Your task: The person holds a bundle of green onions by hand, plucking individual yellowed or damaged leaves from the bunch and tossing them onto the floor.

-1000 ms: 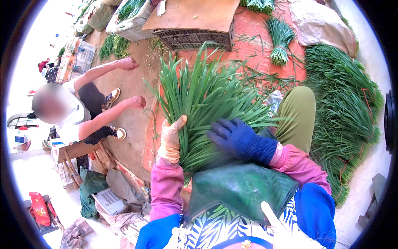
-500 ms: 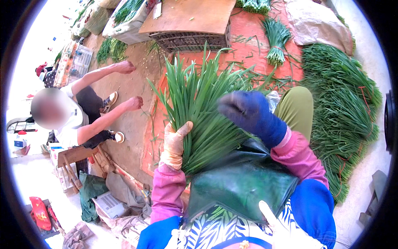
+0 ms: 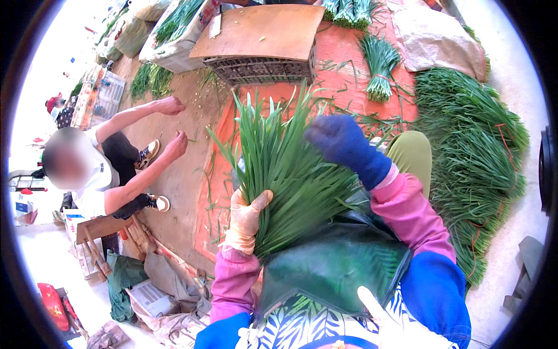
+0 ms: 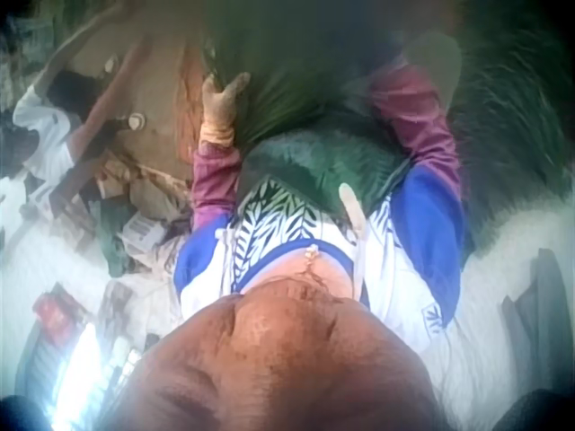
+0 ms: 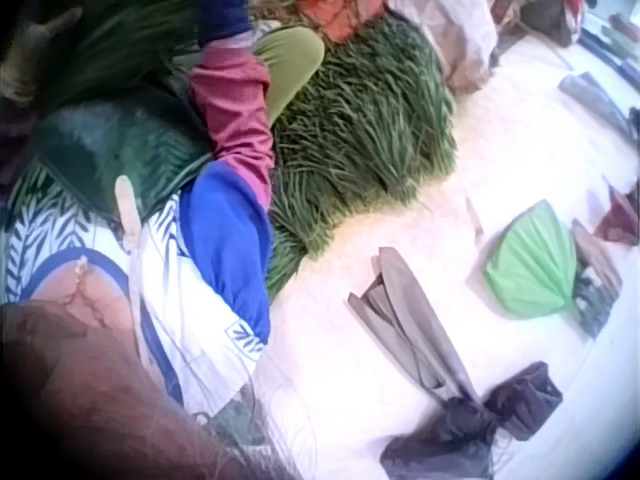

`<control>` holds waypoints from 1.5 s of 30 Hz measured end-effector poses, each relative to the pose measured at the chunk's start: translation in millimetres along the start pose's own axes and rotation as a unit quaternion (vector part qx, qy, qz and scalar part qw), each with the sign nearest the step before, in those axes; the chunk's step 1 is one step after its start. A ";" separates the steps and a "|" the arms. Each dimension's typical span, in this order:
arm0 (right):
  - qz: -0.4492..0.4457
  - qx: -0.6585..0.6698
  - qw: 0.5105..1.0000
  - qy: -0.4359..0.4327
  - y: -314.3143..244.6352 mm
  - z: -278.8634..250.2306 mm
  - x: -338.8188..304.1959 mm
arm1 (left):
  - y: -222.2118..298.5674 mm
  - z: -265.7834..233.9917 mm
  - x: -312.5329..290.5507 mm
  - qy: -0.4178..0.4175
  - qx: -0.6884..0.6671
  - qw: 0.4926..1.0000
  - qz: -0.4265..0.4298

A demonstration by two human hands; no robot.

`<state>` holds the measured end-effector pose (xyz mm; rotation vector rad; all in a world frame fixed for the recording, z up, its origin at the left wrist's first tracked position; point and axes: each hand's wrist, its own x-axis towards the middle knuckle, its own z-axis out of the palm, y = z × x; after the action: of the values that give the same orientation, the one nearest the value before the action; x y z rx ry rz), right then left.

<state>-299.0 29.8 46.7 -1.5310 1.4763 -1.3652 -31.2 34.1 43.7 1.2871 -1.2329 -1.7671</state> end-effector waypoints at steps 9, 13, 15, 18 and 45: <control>-0.061 -0.250 0.965 0.044 30.2 -48.0 21.6 | 9.6 14.8 -8.8 -0.016 0.024 0.999 0.020; -0.070 -0.122 0.990 -0.003 65.1 -52.9 21.9 | 8.2 20.0 -11.3 -0.020 0.030 0.999 0.015; 0.146 0.086 0.984 -0.059 38.6 -62.0 32.1 | 8.1 19.4 -14.2 -0.012 0.028 0.999 0.019; 0.123 0.047 0.990 0.047 50.7 -82.7 43.6 | 6.3 19.9 -15.5 -0.024 0.042 0.999 0.024; 0.073 0.170 0.973 -0.137 43.9 -51.1 98.6 | 6.7 23.7 -18.4 -0.056 0.137 0.986 0.071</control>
<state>-375.9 -61.6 46.3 -1.3041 1.0980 -1.1926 -47.6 55.3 58.7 1.2256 -1.6350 -1.6272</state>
